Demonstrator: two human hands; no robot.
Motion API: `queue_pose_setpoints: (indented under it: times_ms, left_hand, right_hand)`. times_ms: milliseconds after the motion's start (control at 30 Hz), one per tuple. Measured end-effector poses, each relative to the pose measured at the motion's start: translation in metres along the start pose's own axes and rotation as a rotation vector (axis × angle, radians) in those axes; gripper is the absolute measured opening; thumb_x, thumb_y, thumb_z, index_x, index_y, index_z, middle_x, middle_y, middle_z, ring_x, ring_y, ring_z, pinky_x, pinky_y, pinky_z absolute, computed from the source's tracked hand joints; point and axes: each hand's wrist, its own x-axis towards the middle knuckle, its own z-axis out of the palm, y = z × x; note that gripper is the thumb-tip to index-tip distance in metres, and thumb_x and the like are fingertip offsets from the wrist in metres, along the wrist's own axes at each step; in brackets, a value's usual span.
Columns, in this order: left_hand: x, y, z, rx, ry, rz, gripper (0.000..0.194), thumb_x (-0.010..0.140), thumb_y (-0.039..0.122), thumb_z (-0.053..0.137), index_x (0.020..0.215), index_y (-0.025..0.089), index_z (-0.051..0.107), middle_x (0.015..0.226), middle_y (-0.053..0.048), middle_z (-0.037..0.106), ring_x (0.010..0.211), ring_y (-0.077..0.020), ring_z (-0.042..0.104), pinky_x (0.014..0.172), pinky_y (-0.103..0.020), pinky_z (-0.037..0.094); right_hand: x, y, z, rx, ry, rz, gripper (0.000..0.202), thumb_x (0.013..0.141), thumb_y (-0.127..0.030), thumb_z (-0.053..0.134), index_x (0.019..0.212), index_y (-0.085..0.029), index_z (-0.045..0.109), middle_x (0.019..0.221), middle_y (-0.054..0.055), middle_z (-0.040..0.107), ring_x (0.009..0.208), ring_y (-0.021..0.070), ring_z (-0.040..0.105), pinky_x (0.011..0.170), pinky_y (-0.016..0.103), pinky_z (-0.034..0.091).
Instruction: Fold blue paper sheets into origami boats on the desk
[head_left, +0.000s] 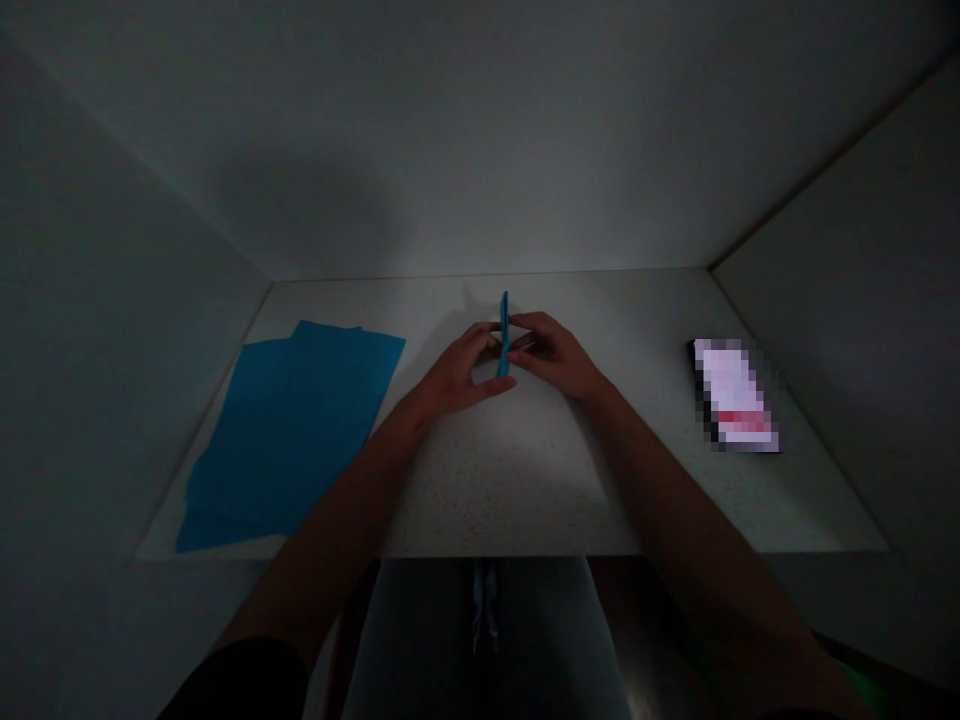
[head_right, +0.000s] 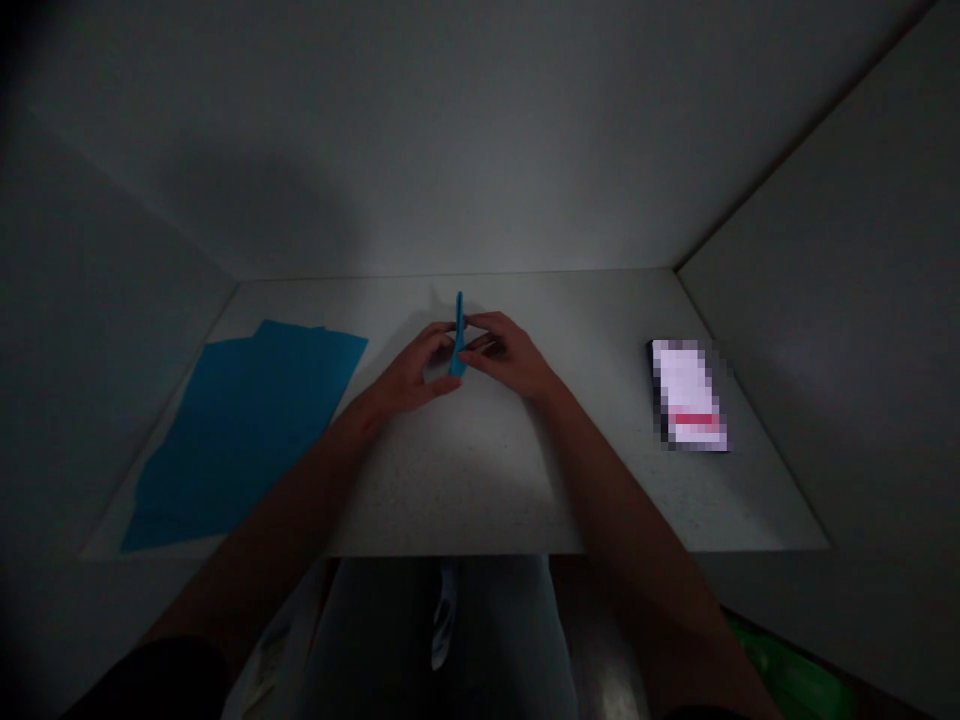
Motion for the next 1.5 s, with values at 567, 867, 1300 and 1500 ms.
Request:
queue_pose_setpoints:
  times_ms: [567, 867, 1300, 1500]
  left_hand:
    - [0.001, -0.015, 0.013, -0.144, 0.131, -0.104, 0.04, 0.096, 0.041, 0.083, 0.124, 0.024, 0.06, 0.122, -0.01, 0.072, 0.104, -0.0211, 0.073, 0.095, -0.042, 0.062]
    - [0.002, -0.005, 0.009, -0.095, 0.123, -0.143, 0.047, 0.092, 0.041, 0.087, 0.126, 0.024, 0.061, 0.12, -0.009, 0.074, 0.102, -0.0214, 0.076, 0.09, -0.039, 0.063]
    - [0.001, -0.015, 0.012, -0.094, 0.135, -0.131, 0.047, 0.089, 0.027, 0.083, 0.127, 0.023, 0.055, 0.131, -0.012, 0.072, 0.105, -0.0204, 0.075, 0.095, -0.042, 0.062]
    - [-0.002, -0.021, 0.015, -0.128, 0.178, -0.163, 0.053, 0.089, 0.024, 0.076, 0.132, 0.025, 0.047, 0.134, -0.011, 0.068, 0.103, -0.0203, 0.074, 0.081, -0.035, 0.061]
  right_hand:
    - [0.0, -0.008, 0.0, -0.01, -0.034, -0.002, 0.031, 0.099, -0.057, 0.078, 0.108, -0.028, 0.074, 0.138, 0.01, 0.066, 0.128, 0.0272, 0.069, 0.099, 0.046, 0.067]
    - [0.0, -0.012, 0.001, -0.106, 0.034, 0.01, 0.038, 0.092, -0.058, 0.085, 0.111, -0.029, 0.071, 0.125, 0.01, 0.064, 0.114, 0.0268, 0.069, 0.081, 0.04, 0.067]
    - [-0.001, -0.008, 0.003, -0.009, -0.006, 0.088, 0.044, 0.094, -0.049, 0.081, 0.127, -0.027, 0.064, 0.13, 0.011, 0.068, 0.115, 0.0264, 0.073, 0.088, 0.042, 0.068]
    - [-0.003, -0.014, 0.003, -0.125, 0.058, 0.026, 0.049, 0.089, -0.031, 0.076, 0.136, -0.03, 0.062, 0.138, 0.011, 0.059, 0.127, 0.0298, 0.065, 0.082, 0.037, 0.066]
